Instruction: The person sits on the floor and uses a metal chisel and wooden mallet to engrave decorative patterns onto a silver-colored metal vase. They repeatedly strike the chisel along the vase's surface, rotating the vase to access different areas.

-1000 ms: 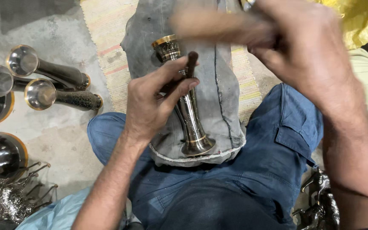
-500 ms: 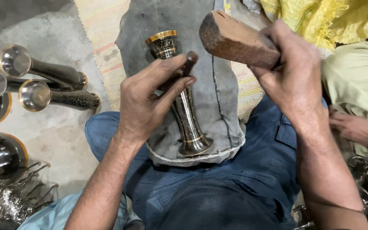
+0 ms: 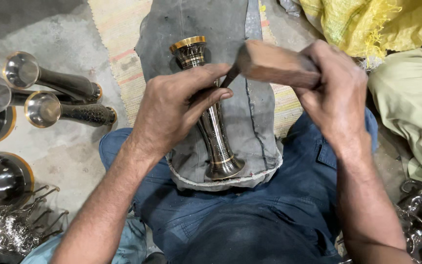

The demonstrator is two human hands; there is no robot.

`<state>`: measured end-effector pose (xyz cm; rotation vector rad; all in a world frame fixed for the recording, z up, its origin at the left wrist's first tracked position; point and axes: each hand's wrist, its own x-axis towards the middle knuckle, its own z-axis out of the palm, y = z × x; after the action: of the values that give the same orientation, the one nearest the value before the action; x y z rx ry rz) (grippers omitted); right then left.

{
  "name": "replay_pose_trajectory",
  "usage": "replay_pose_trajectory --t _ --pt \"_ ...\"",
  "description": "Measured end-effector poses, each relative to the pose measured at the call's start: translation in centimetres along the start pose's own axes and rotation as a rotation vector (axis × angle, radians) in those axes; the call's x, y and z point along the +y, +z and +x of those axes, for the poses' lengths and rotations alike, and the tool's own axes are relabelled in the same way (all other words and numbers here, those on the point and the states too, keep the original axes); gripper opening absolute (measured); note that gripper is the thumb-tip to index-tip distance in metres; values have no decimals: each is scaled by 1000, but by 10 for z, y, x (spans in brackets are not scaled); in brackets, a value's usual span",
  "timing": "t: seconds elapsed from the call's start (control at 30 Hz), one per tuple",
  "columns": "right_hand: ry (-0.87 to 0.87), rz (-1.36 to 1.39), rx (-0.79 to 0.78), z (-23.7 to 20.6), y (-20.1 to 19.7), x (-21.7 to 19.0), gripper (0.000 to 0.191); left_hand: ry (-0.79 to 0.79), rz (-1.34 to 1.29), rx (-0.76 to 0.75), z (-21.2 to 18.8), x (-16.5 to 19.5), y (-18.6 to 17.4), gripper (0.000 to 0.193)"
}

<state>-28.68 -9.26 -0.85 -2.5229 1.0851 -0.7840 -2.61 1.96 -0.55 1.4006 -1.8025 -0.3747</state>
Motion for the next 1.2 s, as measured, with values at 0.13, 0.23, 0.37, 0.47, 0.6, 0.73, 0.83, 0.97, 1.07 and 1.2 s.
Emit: replay_pose_trajectory --t 0.13,0.23,0.37,0.47,0.6,0.73,0.83,0.97,1.07,1.2 --pt "1 93 83 -15 14 3 28 46 -16 -64 5 2 -6 35" --pt "142 240 193 -27 23 2 25 88 -4 -102 9 0 -8 35" --pt "-103 -199 225 -36 29 9 28 138 -1 -138 11 -1 -10 34" --pt "418 290 317 -42 37 10 25 153 29 -197 15 -1 -12 35" --pt "86 172 335 -44 38 4 22 207 78 -310 19 0 -14 34" --pt "61 94 364 -43 39 -4 23 196 160 -329 15 2 -12 34" --pt "76 202 394 -44 40 1 21 209 181 -313 15 3 -9 33" --pt "-58 -133 320 -52 45 14 27 120 293 -499 14 6 -7 31" --pt "22 190 515 -54 50 18 39 251 428 -398 1 9 -14 47" --pt "-182 54 488 -53 45 10 29 335 463 -428 -14 5 -13 61"
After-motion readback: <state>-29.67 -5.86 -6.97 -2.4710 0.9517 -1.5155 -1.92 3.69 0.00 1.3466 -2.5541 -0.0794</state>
